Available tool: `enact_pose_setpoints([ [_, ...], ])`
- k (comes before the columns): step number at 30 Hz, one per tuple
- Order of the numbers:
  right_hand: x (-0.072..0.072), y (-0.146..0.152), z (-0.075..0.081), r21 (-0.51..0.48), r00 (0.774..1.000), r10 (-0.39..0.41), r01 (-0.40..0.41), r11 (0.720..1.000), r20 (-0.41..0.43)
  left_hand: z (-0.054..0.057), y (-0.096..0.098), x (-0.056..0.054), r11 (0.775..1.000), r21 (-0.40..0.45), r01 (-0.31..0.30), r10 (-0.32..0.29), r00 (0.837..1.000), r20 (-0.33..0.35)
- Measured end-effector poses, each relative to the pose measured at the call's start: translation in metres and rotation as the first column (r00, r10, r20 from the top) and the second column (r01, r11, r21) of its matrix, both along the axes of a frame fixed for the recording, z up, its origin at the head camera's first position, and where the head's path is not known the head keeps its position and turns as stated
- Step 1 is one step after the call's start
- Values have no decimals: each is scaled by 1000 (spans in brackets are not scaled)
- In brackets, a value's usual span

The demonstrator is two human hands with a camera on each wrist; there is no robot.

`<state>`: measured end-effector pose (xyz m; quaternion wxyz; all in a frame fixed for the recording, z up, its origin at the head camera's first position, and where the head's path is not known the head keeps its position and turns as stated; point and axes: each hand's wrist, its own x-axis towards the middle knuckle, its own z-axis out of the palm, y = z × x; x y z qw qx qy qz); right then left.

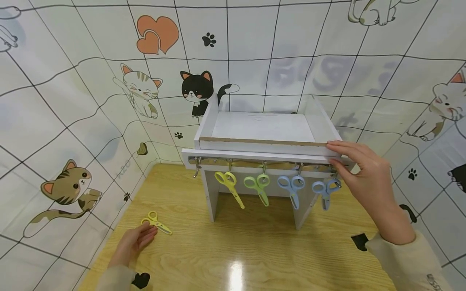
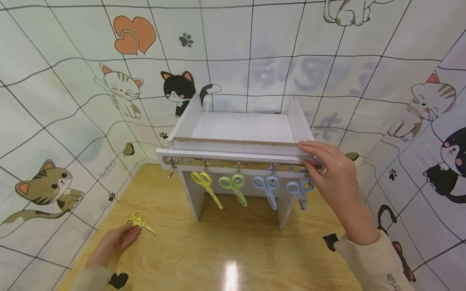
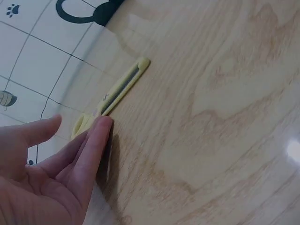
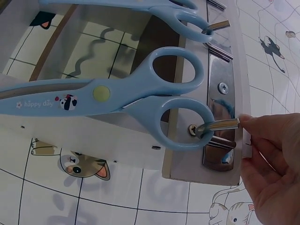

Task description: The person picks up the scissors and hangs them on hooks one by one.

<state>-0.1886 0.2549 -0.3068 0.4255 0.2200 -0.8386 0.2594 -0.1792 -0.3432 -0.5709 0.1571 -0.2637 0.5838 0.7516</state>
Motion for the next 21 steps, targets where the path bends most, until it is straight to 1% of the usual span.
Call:
enact_pose_setpoints([
  [2, 0, 0, 0, -1, 1000, 2, -2, 1000, 1, -1, 0, -4, 998, -67, 6, -6, 1000, -1],
  [3, 0, 0, 0, -1, 1000, 4, -4, 1000, 0, -1, 1, -6, 993, -114, 21, -22, 1000, -6],
  [4, 0, 0, 0, -3, 1000, 5, -5, 1000, -1, -2, 3, -7, 984, -173, 32, -35, 999, -9],
  [5, 0, 0, 0, -3, 1000, 5, -5, 1000, -2, -2, 5, -9, 970, -241, 42, -47, 999, -14],
  [6, 0, 0, 0, -2, 1000, 4, -4, 1000, -2, -3, 7, -12, 947, -315, 56, -66, 998, -20],
  [7, 0, 0, 0, -3, 1000, 5, -5, 1000, -5, -3, 9, -13, 915, -397, 71, -88, 996, -24],
  [9, 0, 1, 0, 1, 1000, 2, -2, 1000, -3, -1, 16, -16, 822, -561, 100, -143, 989, -32],
  [10, 0, 1, 0, 1, 1000, 2, -2, 1000, -4, 1, 19, -18, 760, -640, 112, -176, 984, -37],
  [11, 0, 1, 0, 0, 1000, 1, -1, 1000, -5, 3, 23, -19, 691, -712, 122, -207, 978, -33],
  [13, 0, 1, 0, -2, 1000, 0, 0, 1000, -7, 6, 30, -20, 553, -822, 139, -259, 966, -11],
  [14, 0, 2, 0, -2, 1000, -1, 1, 1000, -6, 7, 33, -21, 498, -855, 145, -279, 960, 0],
  [16, -1, 2, -1, -8, 1000, -3, 3, 1000, -8, 8, 37, -21, 411, -896, 169, -287, 957, 49],
  [17, -1, 2, -2, -10, 1000, -3, 3, 1000, -7, 7, 38, -22, 391, -902, 183, -276, 958, 75],
  [19, -1, 1, -2, -13, 1000, -2, 2, 1000, -8, 4, 40, -22, 373, -905, 204, -256, 960, 110],
  [21, -1, 1, -3, -16, 1000, 4, -4, 1000, -10, 2, 40, -22, 370, -903, 218, -239, 962, 134],
])
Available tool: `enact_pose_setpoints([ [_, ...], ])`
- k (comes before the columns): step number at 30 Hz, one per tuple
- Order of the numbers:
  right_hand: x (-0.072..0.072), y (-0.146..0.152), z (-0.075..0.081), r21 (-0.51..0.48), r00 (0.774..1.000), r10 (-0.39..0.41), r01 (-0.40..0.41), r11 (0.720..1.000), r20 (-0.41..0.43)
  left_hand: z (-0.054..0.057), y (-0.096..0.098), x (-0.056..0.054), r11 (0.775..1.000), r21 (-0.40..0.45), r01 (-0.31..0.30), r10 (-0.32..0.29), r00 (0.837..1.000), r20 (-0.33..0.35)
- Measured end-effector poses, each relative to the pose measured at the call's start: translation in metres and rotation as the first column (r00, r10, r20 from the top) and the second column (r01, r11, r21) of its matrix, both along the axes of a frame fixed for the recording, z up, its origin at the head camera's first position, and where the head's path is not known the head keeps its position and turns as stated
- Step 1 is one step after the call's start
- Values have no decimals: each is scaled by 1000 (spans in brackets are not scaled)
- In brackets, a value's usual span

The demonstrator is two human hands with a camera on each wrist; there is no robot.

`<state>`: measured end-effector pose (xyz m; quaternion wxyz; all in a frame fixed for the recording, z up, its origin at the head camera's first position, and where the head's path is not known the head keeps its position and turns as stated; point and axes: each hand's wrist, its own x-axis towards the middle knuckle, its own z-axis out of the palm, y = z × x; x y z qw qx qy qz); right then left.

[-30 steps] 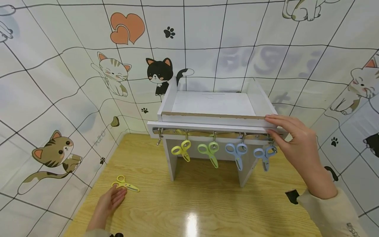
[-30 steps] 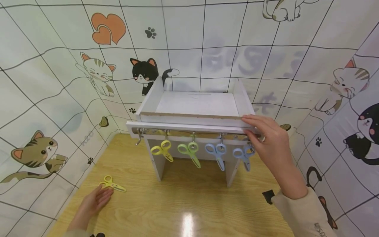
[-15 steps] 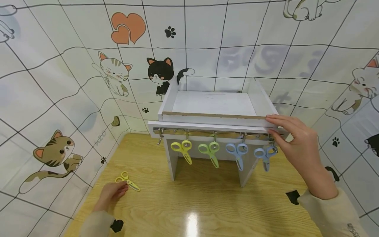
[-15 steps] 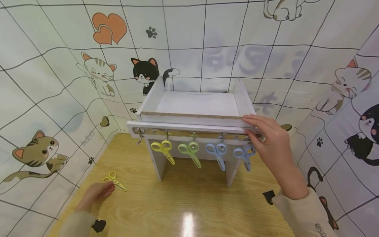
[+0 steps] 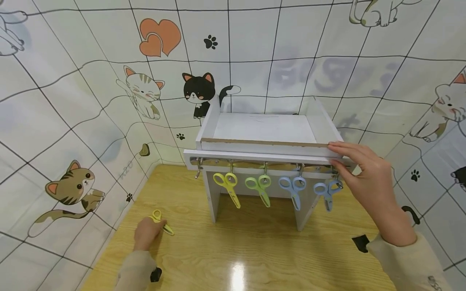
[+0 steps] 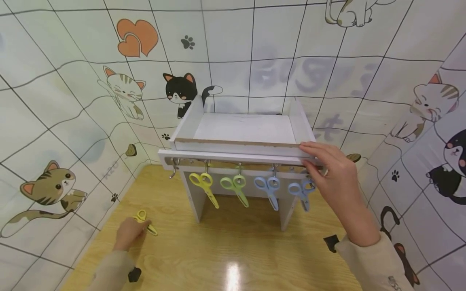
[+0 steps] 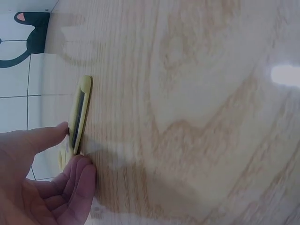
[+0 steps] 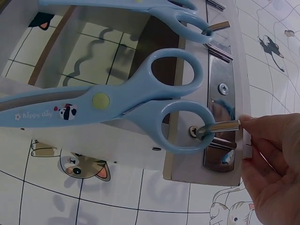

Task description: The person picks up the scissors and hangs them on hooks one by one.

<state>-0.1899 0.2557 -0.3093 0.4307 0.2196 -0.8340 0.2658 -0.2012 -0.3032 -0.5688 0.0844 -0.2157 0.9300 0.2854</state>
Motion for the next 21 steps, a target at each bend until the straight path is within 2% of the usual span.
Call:
enact_pose_setpoints([
  [7, 3, 1, 2, 19, 1000, 8, -8, 1000, 8, -2, 1, 2, 1000, 3, -10, 10, 1000, -5],
  [12, 4, 2, 3, 42, 1000, 5, -5, 999, 20, -5, 0, 3, 999, 52, -9, 10, 1000, -24],
  [21, 2, 0, 2, 20, 999, 32, -32, 999, -14, -7, 3, 1, 993, 109, -43, 58, 988, -140],
])
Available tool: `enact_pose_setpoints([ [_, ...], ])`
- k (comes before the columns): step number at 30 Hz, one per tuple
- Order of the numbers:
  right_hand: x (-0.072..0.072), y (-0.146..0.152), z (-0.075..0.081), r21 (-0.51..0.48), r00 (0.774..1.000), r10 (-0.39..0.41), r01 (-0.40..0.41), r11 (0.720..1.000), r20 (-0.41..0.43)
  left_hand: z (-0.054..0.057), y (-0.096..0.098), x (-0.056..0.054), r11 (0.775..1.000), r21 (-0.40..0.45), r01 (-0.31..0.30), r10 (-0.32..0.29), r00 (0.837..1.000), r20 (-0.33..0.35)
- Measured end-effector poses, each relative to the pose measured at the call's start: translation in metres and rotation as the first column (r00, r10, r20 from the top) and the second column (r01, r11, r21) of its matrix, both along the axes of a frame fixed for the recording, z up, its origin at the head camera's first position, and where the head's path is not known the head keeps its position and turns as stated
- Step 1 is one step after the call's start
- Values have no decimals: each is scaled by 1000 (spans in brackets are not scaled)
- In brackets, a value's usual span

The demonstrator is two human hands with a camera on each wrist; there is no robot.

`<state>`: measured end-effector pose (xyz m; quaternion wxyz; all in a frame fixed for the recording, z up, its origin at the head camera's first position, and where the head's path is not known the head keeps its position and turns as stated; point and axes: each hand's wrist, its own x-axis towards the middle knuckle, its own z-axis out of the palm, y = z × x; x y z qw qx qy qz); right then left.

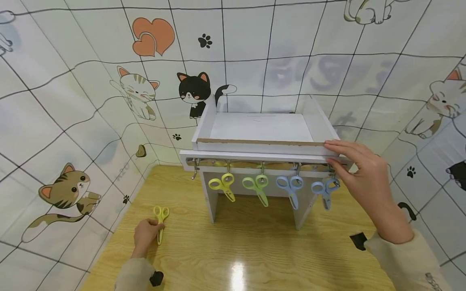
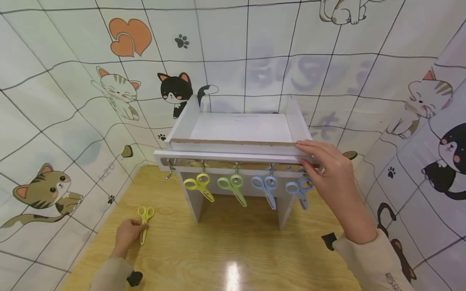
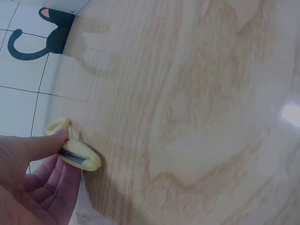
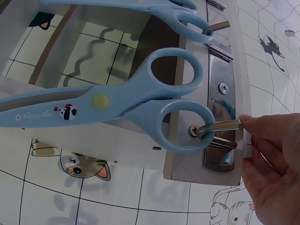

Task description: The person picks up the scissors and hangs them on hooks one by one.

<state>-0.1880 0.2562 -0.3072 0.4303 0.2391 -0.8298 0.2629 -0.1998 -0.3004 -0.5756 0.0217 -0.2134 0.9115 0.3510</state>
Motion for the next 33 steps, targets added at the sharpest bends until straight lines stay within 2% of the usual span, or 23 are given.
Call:
enact_pose_setpoints([
  [4, 0, 0, 0, -7, 1000, 3, -3, 1000, -1, 2, 3, -2, 992, 124, -23, 27, 999, -37],
  [6, -1, 0, 0, -12, 1000, 2, -2, 1000, 1, 7, 4, -4, 966, 255, -36, 53, 997, -60],
  [8, 0, 0, 0, -16, 1000, 0, 0, 1000, 3, 14, 6, -7, 920, 388, -50, 81, 995, -64],
  [10, 0, -1, 1, -17, 1000, 0, 0, 1000, 5, 24, 7, -11, 854, 516, -66, 111, 992, -58],
  [11, 0, -1, 1, -17, 1000, 0, 0, 1000, 6, 29, 9, -12, 824, 562, -70, 120, 991, -53],
  [15, 1, -1, 1, -11, 1000, -3, 3, 1000, 11, 53, 15, -14, 734, 675, -75, 143, 989, -45],
  [16, 1, -1, 1, -6, 1000, -6, 6, 1000, 14, 59, 16, -14, 711, 700, -65, 144, 988, -54],
  [18, 1, 0, 1, 6, 1000, -15, 14, 1000, 22, 70, 21, -15, 651, 758, -42, 156, 985, -79],
  [21, 1, 1, 2, 29, 999, -28, 27, 999, 38, 87, 30, -14, 546, 838, 15, 170, 977, -128],
  [24, 1, 1, 2, 35, 999, -31, 30, 999, 43, 105, 41, -11, 475, 876, 86, 165, 969, -184],
  [28, 1, 2, 2, 35, 999, -29, 28, 999, 36, 128, 57, -6, 424, 886, 188, 147, 951, -273],
  [33, 0, 1, 1, 26, 999, -23, 22, 999, 30, 153, 78, 4, 376, 869, 320, 139, 908, -394],
])
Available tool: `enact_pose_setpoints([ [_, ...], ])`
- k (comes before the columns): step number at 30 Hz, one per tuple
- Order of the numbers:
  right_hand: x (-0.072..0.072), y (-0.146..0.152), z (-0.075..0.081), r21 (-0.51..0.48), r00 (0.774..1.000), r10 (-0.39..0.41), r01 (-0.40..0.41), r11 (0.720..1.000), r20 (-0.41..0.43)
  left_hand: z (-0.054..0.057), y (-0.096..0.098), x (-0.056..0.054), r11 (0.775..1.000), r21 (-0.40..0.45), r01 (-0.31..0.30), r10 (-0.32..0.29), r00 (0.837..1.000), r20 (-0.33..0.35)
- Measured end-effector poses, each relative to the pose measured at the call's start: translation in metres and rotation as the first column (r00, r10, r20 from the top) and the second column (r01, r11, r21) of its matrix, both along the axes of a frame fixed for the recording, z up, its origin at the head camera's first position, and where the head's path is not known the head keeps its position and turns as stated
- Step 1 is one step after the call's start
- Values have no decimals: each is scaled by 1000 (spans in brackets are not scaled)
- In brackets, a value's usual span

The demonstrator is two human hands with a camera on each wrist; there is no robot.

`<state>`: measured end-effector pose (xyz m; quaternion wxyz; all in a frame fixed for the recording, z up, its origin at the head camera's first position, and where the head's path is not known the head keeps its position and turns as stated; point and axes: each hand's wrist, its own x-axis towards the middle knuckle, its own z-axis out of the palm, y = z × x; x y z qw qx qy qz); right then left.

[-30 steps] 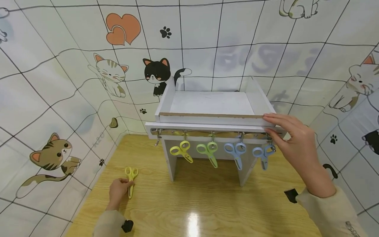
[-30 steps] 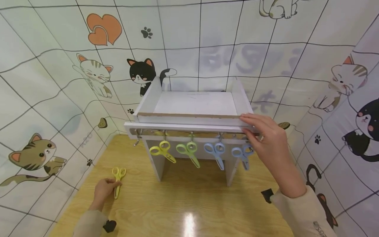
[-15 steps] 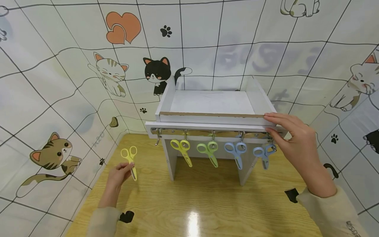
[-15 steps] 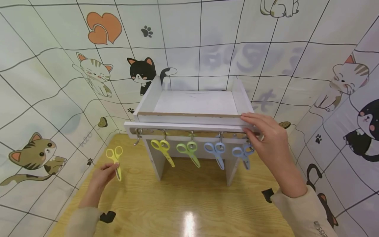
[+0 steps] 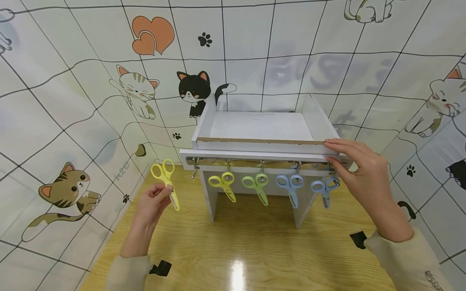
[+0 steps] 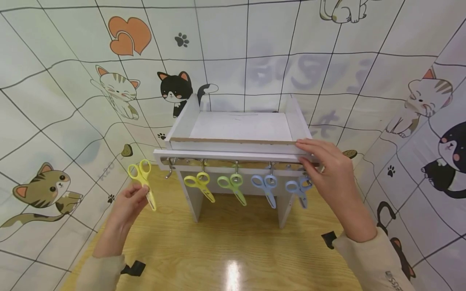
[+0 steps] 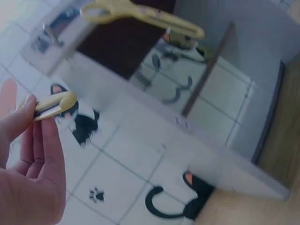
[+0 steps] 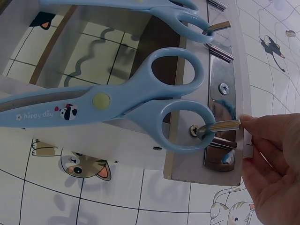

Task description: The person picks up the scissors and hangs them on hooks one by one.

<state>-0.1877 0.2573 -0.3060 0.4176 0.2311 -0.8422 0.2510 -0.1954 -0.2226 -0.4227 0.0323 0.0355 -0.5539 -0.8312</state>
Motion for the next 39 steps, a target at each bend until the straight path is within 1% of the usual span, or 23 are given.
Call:
enact_pose_setpoints([
  [4, -1, -1, -2, -27, 1000, 13, -14, 1000, -13, 14, 17, 9, 1000, 8, 30, -29, 995, -96],
  [6, -1, -1, -2, -35, 1000, 16, -17, 999, -17, 19, 24, 14, 998, 0, 56, -56, 989, -137],
  [8, -1, -1, -3, -40, 1000, 18, -19, 999, -19, 23, 30, 17, 997, -8, 82, -82, 983, -162],
  [11, -1, -1, -2, -40, 1000, 20, -21, 999, -19, 25, 37, 21, 994, -25, 110, -113, 977, -180],
  [15, -2, 0, -2, -43, 999, 27, -28, 999, -24, 21, 44, 23, 990, -45, 133, -139, 972, -191],
  [19, -2, -1, -1, -33, 999, 30, -30, 999, -26, 12, 48, 23, 985, -62, 159, -168, 967, -190],
  [22, 0, 0, 0, -13, 1000, 16, -16, 1000, -7, 6, 51, 23, 982, -83, 168, -180, 968, -174],
  [26, 2, 1, 0, 7, 1000, -1, 1, 1000, 17, -3, 55, 20, 984, -100, 144, -157, 978, -135],
  [30, 3, -1, 0, -5, 1000, 8, -8, 1000, -2, -11, 57, 18, 985, -120, 121, -130, 989, -74],
  [33, 2, -2, 0, -7, 1000, 14, -14, 1000, -9, -15, 56, 16, 983, -153, 104, -110, 993, -32],
  [36, 2, -1, 0, -3, 1000, 11, -11, 1000, -8, -15, 54, 14, 971, -222, 94, -99, 995, -11],
  [39, 1, -1, 0, 4, 1000, 4, -4, 1000, -5, -15, 51, 12, 951, -291, 101, -110, 994, -14],
])
